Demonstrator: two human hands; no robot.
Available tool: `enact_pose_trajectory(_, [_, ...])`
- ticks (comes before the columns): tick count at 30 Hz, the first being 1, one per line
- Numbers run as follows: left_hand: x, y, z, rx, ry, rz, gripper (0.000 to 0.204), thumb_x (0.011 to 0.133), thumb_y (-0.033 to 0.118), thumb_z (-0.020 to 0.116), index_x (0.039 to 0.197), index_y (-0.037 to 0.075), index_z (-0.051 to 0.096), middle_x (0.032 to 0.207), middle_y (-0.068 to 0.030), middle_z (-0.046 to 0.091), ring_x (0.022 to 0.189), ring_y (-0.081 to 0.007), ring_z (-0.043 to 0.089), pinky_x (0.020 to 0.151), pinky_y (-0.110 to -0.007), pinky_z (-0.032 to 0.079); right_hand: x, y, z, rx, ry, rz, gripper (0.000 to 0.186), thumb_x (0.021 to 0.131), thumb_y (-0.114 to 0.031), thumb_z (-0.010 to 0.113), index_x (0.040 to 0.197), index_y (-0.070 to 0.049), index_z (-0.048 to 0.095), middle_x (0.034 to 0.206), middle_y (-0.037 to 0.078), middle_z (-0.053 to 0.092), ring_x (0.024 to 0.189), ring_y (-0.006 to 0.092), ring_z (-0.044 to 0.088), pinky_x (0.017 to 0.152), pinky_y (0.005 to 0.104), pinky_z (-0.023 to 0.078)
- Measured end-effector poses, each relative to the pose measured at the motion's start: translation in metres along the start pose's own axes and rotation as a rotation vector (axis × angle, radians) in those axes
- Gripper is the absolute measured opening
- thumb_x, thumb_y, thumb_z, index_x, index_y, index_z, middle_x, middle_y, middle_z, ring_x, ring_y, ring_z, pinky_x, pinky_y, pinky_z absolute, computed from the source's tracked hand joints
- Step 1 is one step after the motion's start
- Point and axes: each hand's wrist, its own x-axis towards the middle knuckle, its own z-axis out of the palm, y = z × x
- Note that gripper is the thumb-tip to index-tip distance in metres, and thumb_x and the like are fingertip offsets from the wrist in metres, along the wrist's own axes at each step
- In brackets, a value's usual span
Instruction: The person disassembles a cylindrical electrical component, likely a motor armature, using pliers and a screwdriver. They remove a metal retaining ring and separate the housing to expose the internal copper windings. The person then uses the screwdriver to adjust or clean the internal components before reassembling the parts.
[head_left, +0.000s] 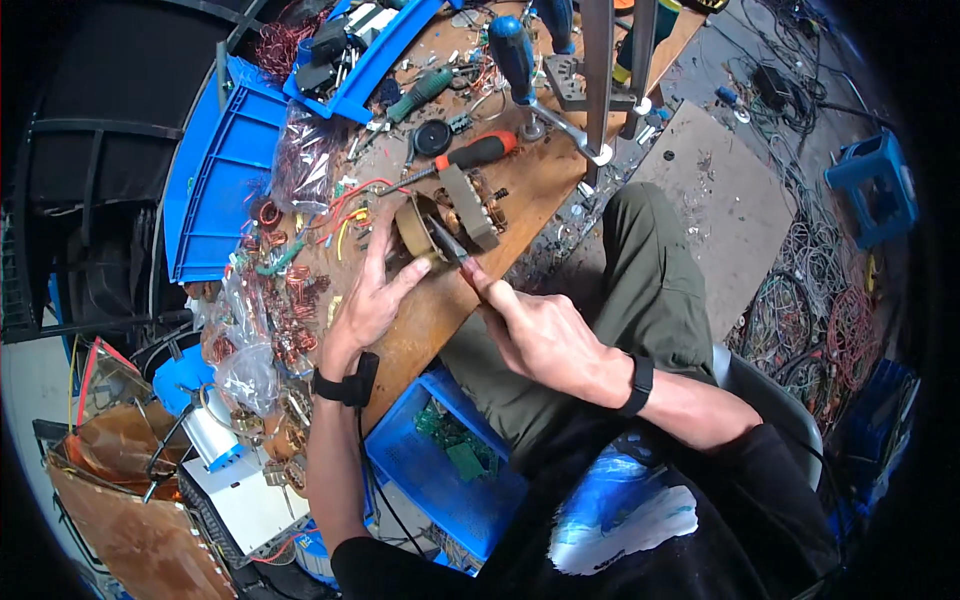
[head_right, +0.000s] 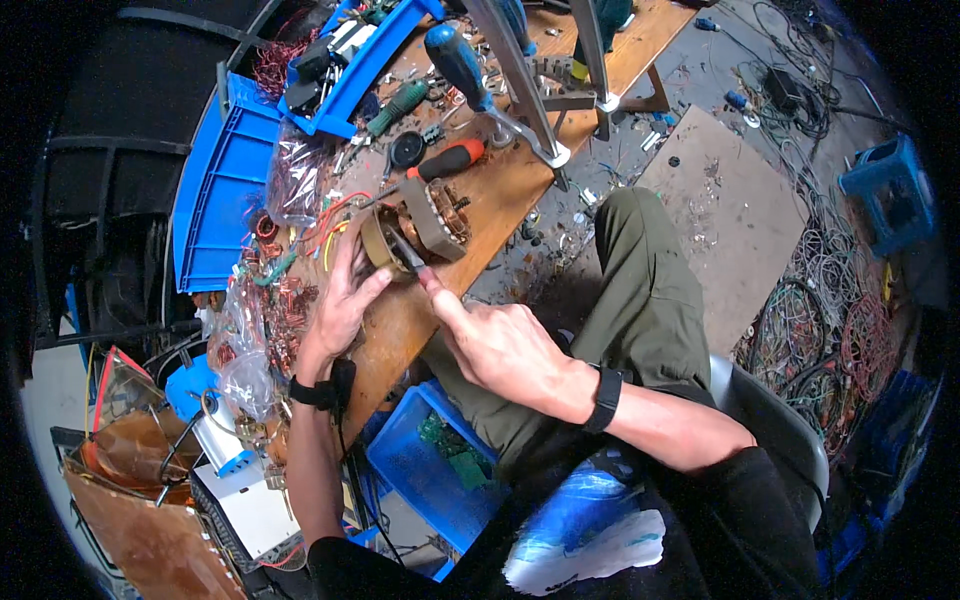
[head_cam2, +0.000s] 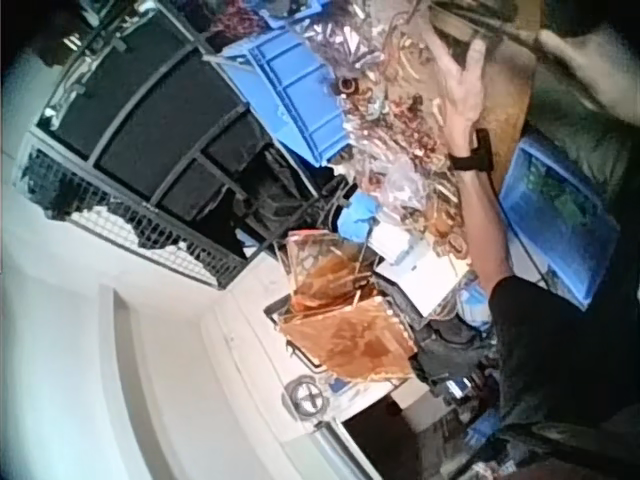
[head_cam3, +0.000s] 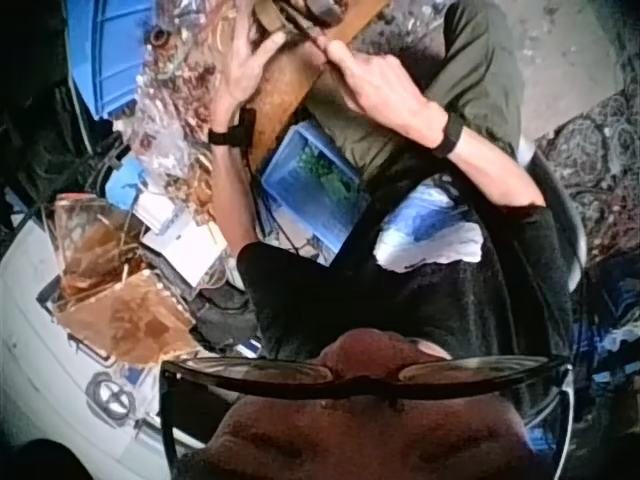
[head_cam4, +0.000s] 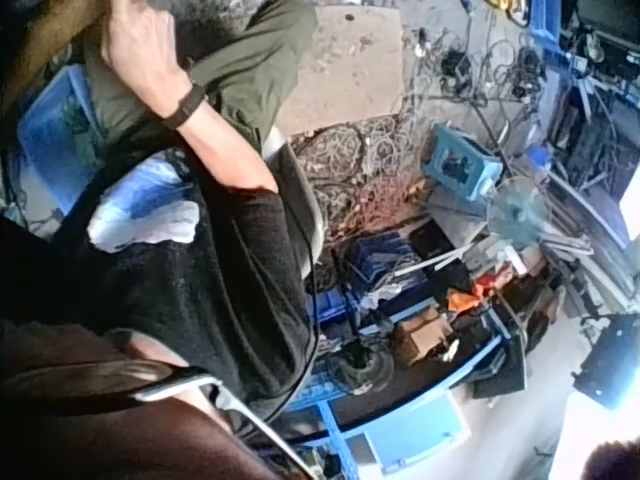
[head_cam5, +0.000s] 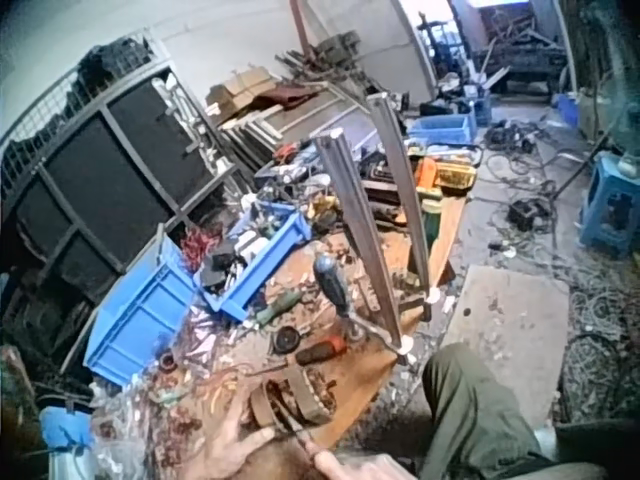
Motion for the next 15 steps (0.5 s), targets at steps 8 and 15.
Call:
enact_pose_trajectory(8, [0.001,-0.006,-0.003,0.082,0.009,-0.002,0.088,0.105,0.029,0.069,0.170,-0.003,0.018,0.172,-0.0237,0.032,0.161,-0.0342,0.029,0.131,-0.045,0.022,0.001,0.033,0.021,-0.048,-0.043,0.020,0.074,0.094,-0.004,0.062,0.162,-0.008,0.035,0.081,0.020,0.067,0.067,0.0412,0.069,0.057,0.0521,0.055])
enact_pose_trajectory(15, [-0.001,-0.008,0.000,0.166,0.026,0.007,0.090,0.105,0.033,0.068,0.169,-0.005,0.018,0.173,-0.0247,0.030,0.162,-0.0343,0.027,0.132,-0.045,0.020,-0.008,0.003,0.007,0.041,0.237,-0.143,0.072,0.093,-0.005,0.069,0.158,-0.004,0.039,0.080,0.018,0.065,0.065,0.0399,0.068,0.055,0.0516,0.053])
